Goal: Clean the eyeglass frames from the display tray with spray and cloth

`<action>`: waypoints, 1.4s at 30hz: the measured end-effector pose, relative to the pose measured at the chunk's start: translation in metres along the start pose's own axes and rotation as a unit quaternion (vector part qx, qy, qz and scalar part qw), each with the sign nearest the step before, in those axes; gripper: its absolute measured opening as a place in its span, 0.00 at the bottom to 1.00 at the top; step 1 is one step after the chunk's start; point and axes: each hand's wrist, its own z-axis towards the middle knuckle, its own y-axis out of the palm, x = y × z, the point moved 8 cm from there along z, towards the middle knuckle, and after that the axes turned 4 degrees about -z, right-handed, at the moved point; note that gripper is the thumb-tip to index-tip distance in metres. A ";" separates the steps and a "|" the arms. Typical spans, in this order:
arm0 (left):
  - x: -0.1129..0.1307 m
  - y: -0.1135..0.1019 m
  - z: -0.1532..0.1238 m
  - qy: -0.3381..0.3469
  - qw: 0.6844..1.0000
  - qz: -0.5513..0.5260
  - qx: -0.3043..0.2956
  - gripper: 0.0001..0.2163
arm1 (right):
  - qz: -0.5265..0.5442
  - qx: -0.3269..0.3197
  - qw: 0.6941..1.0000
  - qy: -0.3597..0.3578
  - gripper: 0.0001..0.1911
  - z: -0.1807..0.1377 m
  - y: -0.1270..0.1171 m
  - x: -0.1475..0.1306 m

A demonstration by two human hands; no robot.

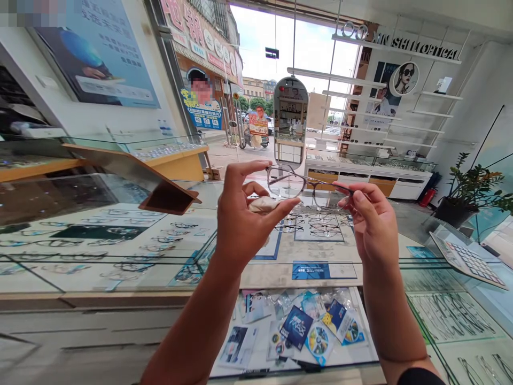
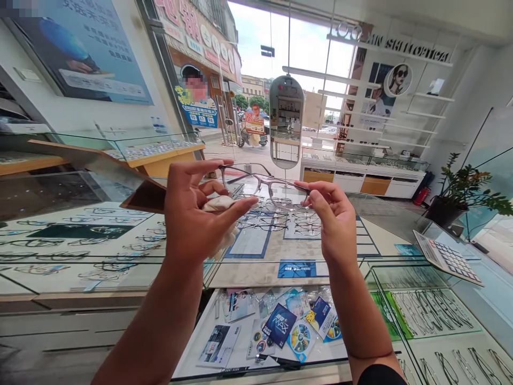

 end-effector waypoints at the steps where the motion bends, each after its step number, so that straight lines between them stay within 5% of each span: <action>1: 0.000 0.000 0.000 0.007 1.000 -0.007 0.001 0.31 | 0.003 0.001 1.000 0.002 0.09 0.000 0.000 0.000; 16: 0.005 0.000 0.003 0.037 0.998 -0.049 0.007 0.31 | -0.035 -0.003 0.999 0.000 0.08 -0.003 0.001 -0.002; 26: 0.004 -0.007 0.002 0.015 0.994 -0.085 0.063 0.28 | -0.004 -0.009 1.000 0.011 0.06 -0.004 0.004 0.001; 35: -0.020 0.001 0.004 -0.113 0.969 -0.217 0.031 0.25 | -0.020 -0.043 0.999 -0.018 0.10 -0.003 0.008 0.002; 42: -0.060 0.058 -0.011 -0.341 0.857 -0.359 -0.144 0.29 | -0.248 -0.131 0.932 -0.230 0.22 -0.010 0.029 -0.020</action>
